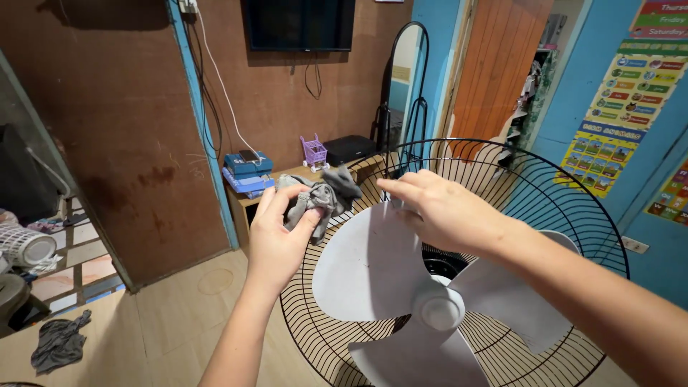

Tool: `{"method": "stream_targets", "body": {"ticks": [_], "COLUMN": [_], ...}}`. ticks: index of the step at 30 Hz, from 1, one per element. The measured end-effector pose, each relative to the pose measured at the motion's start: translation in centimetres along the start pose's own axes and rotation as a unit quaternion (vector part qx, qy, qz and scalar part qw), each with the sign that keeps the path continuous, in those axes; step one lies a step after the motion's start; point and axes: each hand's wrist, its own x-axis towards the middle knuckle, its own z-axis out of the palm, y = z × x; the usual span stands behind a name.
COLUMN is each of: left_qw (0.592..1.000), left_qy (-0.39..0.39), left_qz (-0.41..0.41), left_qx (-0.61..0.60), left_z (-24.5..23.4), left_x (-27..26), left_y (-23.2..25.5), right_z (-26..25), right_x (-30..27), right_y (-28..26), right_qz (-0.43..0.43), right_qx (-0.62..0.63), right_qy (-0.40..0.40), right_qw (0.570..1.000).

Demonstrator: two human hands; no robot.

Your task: The person wipes the front grill, blades, and rear grill of a standing fan using a gray cloth. They rotate the fan head to reach different sections and continue wiping until the entire fan surface is covered.

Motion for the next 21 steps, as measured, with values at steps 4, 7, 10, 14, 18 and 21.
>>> {"method": "stream_targets", "body": {"ticks": [4,7,10,14,18,21], "left_qw": [0.999,0.989,0.959,0.943,0.905,0.878], "left_qy": [0.002,-0.014,-0.065,-0.088,-0.137,-0.148], "left_qz": [0.000,0.126,0.247,0.299,0.341,0.378], "left_qx": [0.034,0.080,0.121,0.117,0.215,0.254], "left_z": [-0.6,-0.1,1.1,2.1,2.0,2.4], "left_x": [-0.5,-1.4,-2.3,-2.6,-5.1,-7.0], "left_y": [-0.9,-2.5,-4.8,-8.4,-12.4,-14.1], "right_z": [-0.2,-0.9,-1.5,-1.9,-2.2,-2.4], "right_x": [-0.4,-1.0,-1.5,-1.1,0.5,1.2], "right_y": [-0.5,-0.9,-0.9,0.5,0.6,-0.3], "right_qz": [0.040,0.135,0.096,0.042,0.126,0.194], "right_qx": [-0.017,-0.082,-0.162,-0.234,-0.168,-0.155], "right_qy": [-0.019,-0.041,0.060,0.089,0.011,-0.022], "right_qw": [0.999,0.987,0.980,0.967,0.978,0.968]}}
